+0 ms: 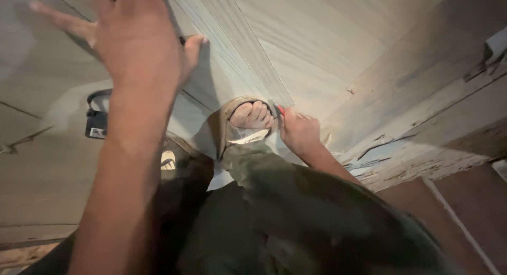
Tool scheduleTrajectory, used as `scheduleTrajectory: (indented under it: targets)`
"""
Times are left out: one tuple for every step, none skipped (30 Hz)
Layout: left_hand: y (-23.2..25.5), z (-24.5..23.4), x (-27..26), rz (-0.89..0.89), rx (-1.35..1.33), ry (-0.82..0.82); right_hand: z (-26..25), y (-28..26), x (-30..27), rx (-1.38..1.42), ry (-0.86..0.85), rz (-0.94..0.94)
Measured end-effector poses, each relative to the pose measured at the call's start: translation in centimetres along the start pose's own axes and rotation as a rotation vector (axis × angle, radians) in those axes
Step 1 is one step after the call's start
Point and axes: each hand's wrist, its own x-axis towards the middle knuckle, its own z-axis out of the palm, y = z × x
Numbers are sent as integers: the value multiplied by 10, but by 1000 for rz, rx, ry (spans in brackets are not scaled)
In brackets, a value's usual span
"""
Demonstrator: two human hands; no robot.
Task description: The person measures wood panels on the floor using a tape measure and marks them with a pencil. They use a utility knife to cut the wood panels and fit them together in a pattern.
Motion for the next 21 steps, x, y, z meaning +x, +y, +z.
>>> scheduleTrajectory:
  targets:
    - [1,0,0,10,18,23,4,5,-6,-11,-21,4]
    - [2,-1,1,14,11,39,7,11,-10,-27,-38,6]
    - [4,-3,2,19,5,55,11,14,-18,-29,-98,51]
    - [5,-5,4,11,-24,68,12,17,-24,-35,-153,87]
    - [6,-6,6,4,-52,81,13,24,-24,-42,-208,124]
    - [6,-7,12,8,-39,60,16,28,-24,-28,-137,112]
    - [4,-6,17,13,-25,40,18,31,-23,-15,-67,101]
    - [5,-5,7,-1,-16,-9,14,29,-37,0,-31,90]
    - [7,-3,-3,-54,-42,-108,7,25,-50,84,6,102]
    - [6,-5,-3,-97,-58,-179,2,22,-45,170,74,108]
    - [10,-8,-3,-142,-74,-250,-9,15,-41,255,143,113]
    - [23,-10,-3,-26,-11,-110,-21,8,-27,335,201,104]
    - [41,-11,-5,89,53,29,-35,0,-14,415,259,93]
    - [63,-9,-11,150,20,-9,-52,-13,-13,500,293,103]
    - [84,-7,-19,210,-15,-49,-65,-23,-7,587,273,145]
    - [112,-1,-31,221,-192,-37,-76,-32,0,672,254,192]
    - [131,2,-43,254,-381,-271,-86,-42,4,756,235,237]
    - [149,4,-51,145,-632,-557,-96,-47,12,770,250,63]
    - [158,5,-55,164,-718,-548,-105,-50,18,778,263,-112]
    - [162,5,-58,179,-807,-540,-110,-51,22,783,267,-288]
    - [161,9,-55,184,-817,-480,-111,-48,25,624,309,-279]
